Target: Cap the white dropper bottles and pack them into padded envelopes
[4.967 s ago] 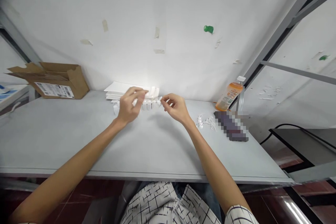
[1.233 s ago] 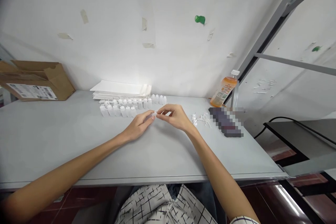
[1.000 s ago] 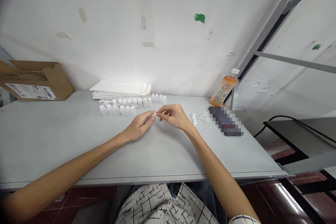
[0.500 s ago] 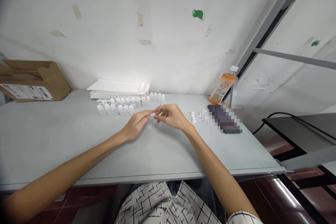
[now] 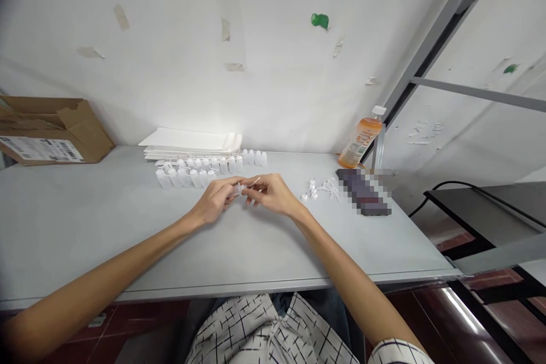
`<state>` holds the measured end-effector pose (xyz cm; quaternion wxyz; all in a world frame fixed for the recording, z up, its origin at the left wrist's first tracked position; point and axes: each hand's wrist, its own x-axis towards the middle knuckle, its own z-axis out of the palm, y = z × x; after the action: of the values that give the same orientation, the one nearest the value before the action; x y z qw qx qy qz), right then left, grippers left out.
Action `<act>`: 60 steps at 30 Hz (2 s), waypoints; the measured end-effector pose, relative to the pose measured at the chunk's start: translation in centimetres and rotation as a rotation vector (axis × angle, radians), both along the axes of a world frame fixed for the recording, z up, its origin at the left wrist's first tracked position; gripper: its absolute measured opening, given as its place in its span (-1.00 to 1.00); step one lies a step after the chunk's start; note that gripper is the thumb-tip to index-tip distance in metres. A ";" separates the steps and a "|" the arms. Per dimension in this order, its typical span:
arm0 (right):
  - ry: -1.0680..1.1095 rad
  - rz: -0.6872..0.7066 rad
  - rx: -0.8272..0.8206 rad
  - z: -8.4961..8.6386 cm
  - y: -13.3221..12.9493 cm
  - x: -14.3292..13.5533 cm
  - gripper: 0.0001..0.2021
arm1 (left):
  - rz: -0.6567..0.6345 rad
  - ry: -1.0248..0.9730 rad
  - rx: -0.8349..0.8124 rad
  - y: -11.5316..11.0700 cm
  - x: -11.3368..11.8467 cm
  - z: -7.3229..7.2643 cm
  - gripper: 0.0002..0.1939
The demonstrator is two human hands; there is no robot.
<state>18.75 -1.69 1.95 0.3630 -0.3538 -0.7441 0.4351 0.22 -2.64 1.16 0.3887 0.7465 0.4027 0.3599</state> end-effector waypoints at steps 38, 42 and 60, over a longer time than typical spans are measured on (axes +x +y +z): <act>0.194 -0.093 0.037 0.2 0.3 1.0 -0.70 | 0.025 0.123 0.275 0.7 -0.2 0.3 -0.68; 0.250 -0.027 -0.039 0.0 0.5 0.9 -0.70 | -0.042 0.180 0.489 1.1 -0.5 -0.1 -0.73; 0.424 -0.028 -0.216 0.0 0.1 1.1 -0.75 | -0.042 0.290 0.950 0.9 -0.4 -1.1 -0.72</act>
<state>19.89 -1.60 1.97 0.4771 -0.3015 -0.5956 0.5715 -0.18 -1.78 0.04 -0.0473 0.8914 0.2288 0.3883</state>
